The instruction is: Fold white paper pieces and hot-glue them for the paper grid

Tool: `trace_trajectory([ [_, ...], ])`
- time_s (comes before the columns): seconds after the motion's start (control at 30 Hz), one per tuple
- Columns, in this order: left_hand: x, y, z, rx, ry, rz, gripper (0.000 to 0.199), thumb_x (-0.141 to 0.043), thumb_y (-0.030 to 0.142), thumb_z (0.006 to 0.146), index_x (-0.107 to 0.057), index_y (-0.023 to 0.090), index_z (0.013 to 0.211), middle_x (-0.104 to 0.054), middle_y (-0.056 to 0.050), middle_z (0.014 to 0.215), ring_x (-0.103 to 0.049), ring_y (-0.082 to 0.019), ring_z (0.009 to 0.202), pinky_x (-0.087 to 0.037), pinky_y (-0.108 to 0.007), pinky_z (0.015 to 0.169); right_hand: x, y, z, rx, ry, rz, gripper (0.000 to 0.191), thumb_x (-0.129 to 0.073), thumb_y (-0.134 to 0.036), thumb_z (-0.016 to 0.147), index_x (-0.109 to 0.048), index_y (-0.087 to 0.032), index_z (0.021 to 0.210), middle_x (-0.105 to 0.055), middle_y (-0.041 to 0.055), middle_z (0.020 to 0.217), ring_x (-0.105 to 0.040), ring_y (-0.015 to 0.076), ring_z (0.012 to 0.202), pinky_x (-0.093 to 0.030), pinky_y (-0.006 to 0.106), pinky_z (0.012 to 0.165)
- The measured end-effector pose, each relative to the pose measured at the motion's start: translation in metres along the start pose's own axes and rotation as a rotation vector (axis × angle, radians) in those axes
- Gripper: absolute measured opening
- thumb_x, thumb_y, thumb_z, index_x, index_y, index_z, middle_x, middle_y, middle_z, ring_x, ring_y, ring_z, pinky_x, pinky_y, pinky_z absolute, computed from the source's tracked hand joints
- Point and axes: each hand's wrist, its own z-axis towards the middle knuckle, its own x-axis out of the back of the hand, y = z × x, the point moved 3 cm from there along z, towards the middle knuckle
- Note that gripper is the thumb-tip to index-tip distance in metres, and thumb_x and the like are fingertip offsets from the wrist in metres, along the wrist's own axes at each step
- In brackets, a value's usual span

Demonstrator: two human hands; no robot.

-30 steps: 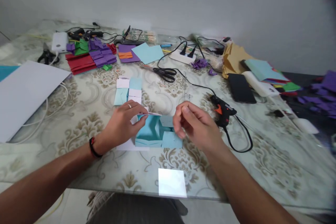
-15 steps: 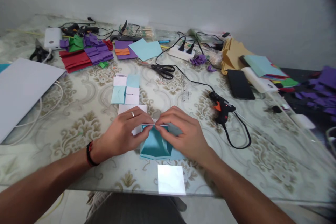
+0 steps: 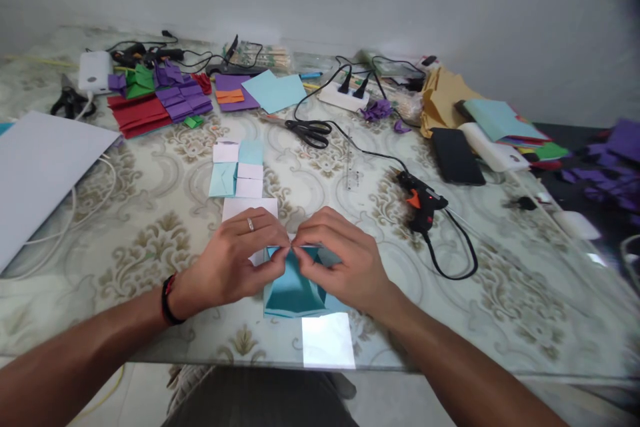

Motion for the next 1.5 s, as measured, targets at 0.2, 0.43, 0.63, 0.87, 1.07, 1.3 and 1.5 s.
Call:
trace_trajectory([
  [0.2, 0.0003, 0.0009, 0.0001, 0.036, 0.021, 0.035, 0.01, -0.067, 0.006, 0.092, -0.067, 0.016, 0.096, -0.075, -0.006, 0.088, -0.069, -0.018, 0.085, -0.059, -0.031, 0.078, 0.0029, -0.0013, 0.0006, -0.016, 0.036, 0.009, 0.014, -0.068, -0.005, 0.09, -0.065, -0.019, 0.091, -0.07, 0.0059, 0.084, -0.063, 0.0192, 0.076, -0.054, 0.037, 0.069],
  [0.43, 0.0014, -0.0009, -0.0004, 0.044, 0.026, 0.048, 0.011, -0.065, 0.007, 0.093, -0.066, 0.017, 0.097, -0.074, -0.006, 0.088, -0.07, -0.019, 0.085, -0.06, -0.033, 0.077, 0.004, 0.0008, 0.0012, -0.045, 0.032, 0.023, 0.013, -0.067, -0.009, 0.092, -0.067, -0.022, 0.094, -0.069, 0.0042, 0.086, -0.065, 0.0195, 0.079, -0.056, 0.037, 0.071],
  [0.63, 0.0012, 0.0019, 0.0018, 0.02, 0.015, 0.016, 0.013, -0.064, 0.007, 0.093, -0.066, 0.018, 0.097, -0.075, -0.006, 0.088, -0.069, -0.019, 0.084, -0.06, -0.034, 0.078, 0.0028, 0.0007, 0.0012, -0.003, 0.016, 0.023, 0.014, -0.067, -0.007, 0.092, -0.065, -0.021, 0.094, -0.07, 0.0052, 0.085, -0.064, 0.0193, 0.077, -0.055, 0.037, 0.07],
  [0.87, 0.0005, 0.0031, 0.0014, 0.014, 0.01, -0.001, 0.013, -0.065, 0.005, 0.092, -0.065, 0.018, 0.095, -0.075, -0.005, 0.087, -0.069, -0.018, 0.083, -0.06, -0.035, 0.079, 0.0017, -0.0024, 0.0003, 0.014, 0.012, -0.007, 0.015, -0.065, -0.008, 0.091, -0.063, -0.023, 0.094, -0.07, 0.0046, 0.084, -0.064, 0.0197, 0.075, -0.055, 0.038, 0.067],
  [1.07, 0.0005, 0.0019, -0.0006, 0.022, 0.005, -0.007, 0.012, -0.065, 0.008, 0.092, -0.065, 0.019, 0.096, -0.075, -0.006, 0.088, -0.069, -0.019, 0.085, -0.06, -0.035, 0.079, 0.0034, -0.0021, 0.001, 0.028, -0.018, -0.011, 0.015, -0.066, -0.009, 0.091, -0.064, -0.023, 0.095, -0.07, 0.0052, 0.085, -0.065, 0.02, 0.077, -0.057, 0.037, 0.068],
  [1.3, 0.0008, 0.0026, 0.0005, 0.007, -0.003, -0.01, 0.012, -0.062, 0.008, 0.094, -0.064, 0.02, 0.096, -0.075, -0.005, 0.088, -0.069, -0.019, 0.084, -0.06, -0.035, 0.078, 0.0032, -0.0041, 0.0012, 0.034, -0.008, -0.023, 0.016, -0.065, -0.007, 0.09, -0.065, -0.023, 0.093, -0.07, 0.0048, 0.084, -0.065, 0.0207, 0.075, -0.056, 0.038, 0.067],
  [1.5, 0.0014, 0.0019, 0.0, 0.011, 0.014, -0.006, 0.013, -0.063, 0.007, 0.092, -0.064, 0.019, 0.095, -0.074, -0.006, 0.087, -0.068, -0.019, 0.083, -0.059, -0.033, 0.077, 0.0033, -0.0025, 0.0011, 0.023, -0.008, 0.003, 0.014, -0.066, -0.008, 0.091, -0.065, -0.022, 0.094, -0.071, 0.006, 0.085, -0.065, 0.0206, 0.076, -0.056, 0.038, 0.068],
])
